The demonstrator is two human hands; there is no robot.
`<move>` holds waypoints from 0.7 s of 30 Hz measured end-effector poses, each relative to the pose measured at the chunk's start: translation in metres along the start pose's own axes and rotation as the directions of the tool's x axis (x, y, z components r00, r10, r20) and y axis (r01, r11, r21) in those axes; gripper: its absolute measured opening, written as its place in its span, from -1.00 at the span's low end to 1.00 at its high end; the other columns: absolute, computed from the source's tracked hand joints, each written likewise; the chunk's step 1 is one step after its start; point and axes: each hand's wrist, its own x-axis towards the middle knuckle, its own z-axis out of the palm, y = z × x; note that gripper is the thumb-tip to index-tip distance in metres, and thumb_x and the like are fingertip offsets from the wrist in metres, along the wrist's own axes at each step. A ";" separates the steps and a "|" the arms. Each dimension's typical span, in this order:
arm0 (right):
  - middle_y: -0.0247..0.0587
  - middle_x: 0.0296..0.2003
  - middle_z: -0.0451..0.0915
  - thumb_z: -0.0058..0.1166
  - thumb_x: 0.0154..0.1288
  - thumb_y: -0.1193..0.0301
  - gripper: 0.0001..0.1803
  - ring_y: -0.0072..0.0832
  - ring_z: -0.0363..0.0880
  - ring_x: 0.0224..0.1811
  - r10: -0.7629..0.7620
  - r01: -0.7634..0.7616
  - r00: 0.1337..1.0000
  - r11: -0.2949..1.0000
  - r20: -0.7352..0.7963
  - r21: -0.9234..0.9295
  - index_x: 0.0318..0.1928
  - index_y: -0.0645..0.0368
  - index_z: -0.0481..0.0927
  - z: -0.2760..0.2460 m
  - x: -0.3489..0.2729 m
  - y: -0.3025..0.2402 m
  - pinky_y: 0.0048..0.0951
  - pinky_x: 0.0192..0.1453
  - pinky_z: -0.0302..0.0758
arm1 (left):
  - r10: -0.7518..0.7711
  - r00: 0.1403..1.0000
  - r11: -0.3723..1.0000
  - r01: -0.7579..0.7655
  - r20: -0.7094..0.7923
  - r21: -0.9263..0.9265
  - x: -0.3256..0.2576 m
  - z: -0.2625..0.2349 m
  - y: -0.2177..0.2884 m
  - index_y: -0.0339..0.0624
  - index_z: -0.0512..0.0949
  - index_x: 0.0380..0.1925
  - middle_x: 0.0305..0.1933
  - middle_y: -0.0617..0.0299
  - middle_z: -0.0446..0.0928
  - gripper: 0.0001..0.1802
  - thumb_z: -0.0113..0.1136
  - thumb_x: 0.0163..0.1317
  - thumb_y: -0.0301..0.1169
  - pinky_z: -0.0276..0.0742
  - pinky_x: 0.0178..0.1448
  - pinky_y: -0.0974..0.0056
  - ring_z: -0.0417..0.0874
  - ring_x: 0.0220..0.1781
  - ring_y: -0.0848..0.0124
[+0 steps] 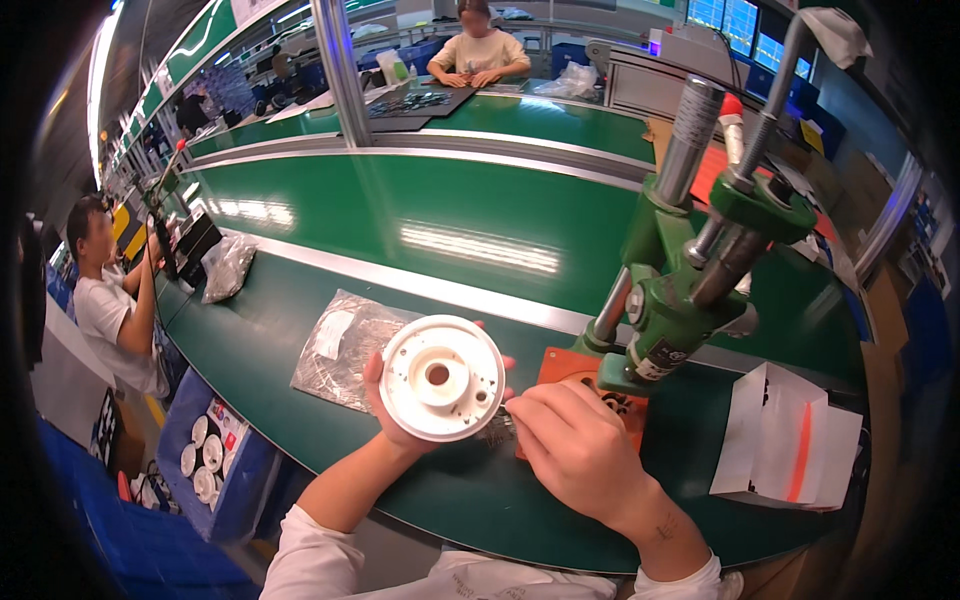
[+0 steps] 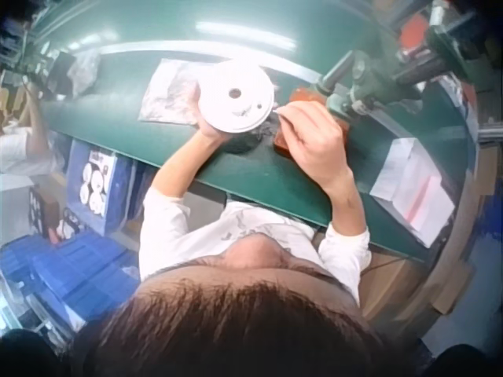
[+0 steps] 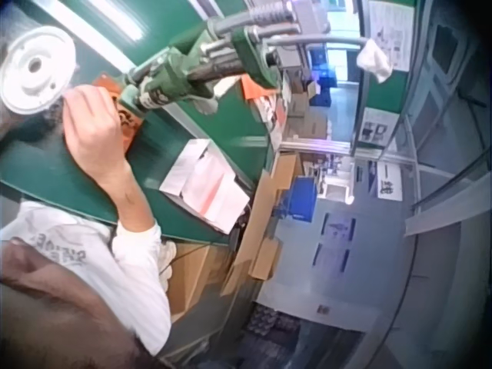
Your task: The person assembles light fixture bases by inserting metal pins into plastic components, then secures them using a manual press.
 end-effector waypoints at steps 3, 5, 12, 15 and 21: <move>-0.09 -0.16 0.66 0.31 0.22 0.68 -0.75 -0.13 0.68 -0.18 -0.022 0.022 1.000 0.999 -0.001 -0.023 -0.08 0.30 0.70 -0.001 -0.001 0.008 -0.21 -0.05 0.64 | -0.060 0.997 0.992 0.065 -0.047 0.107 -0.004 0.009 -0.004 -0.40 0.19 0.55 0.40 -0.32 0.47 0.36 -0.26 0.15 0.66 0.59 0.43 -0.18 0.57 0.41 -0.19; -0.08 -0.14 0.67 0.32 0.23 0.66 -0.76 -0.14 0.68 -0.18 -0.037 0.037 0.999 0.998 0.012 -0.042 -0.08 0.30 0.70 0.001 -0.004 0.014 -0.22 -0.06 0.64 | -0.078 0.994 0.983 0.089 -0.075 0.158 -0.002 0.012 -0.005 -0.38 0.17 0.56 0.41 -0.40 0.43 0.35 -0.26 0.14 0.65 0.59 0.45 -0.16 0.56 0.42 -0.20; -0.17 -0.23 0.66 0.35 0.25 0.54 -0.83 -0.25 0.68 -0.22 -0.080 0.082 0.996 0.995 0.039 -0.063 -0.15 0.25 0.68 0.004 -0.004 0.022 -0.27 -0.17 0.61 | -0.050 0.988 0.964 0.086 -0.146 0.253 -0.005 0.011 -0.011 -0.36 0.24 0.54 0.52 -0.24 0.37 0.29 -0.35 0.21 0.62 0.52 0.51 -0.14 0.52 0.48 -0.09; -0.19 -0.26 0.64 0.34 0.27 0.51 -0.86 -0.27 0.66 -0.26 -0.092 0.098 0.994 0.990 0.066 -0.097 -0.18 0.23 0.66 0.006 -0.003 0.022 -0.27 -0.21 0.59 | -0.046 0.986 0.959 0.088 -0.159 0.268 -0.007 0.011 -0.011 -0.31 0.23 0.55 0.58 -0.25 0.29 0.27 -0.35 0.22 0.62 0.49 0.54 -0.18 0.46 0.52 -0.11; -0.19 -0.26 0.60 0.31 0.28 0.52 -0.83 -0.27 0.63 -0.25 -0.094 0.102 0.993 0.988 0.073 -0.119 -0.14 0.24 0.64 0.006 -0.001 0.018 -0.27 -0.20 0.57 | -0.055 0.985 0.958 0.098 -0.162 0.269 -0.007 0.012 -0.010 -0.27 0.22 0.57 0.62 -0.26 0.22 0.27 -0.34 0.21 0.62 0.47 0.55 -0.21 0.42 0.56 -0.13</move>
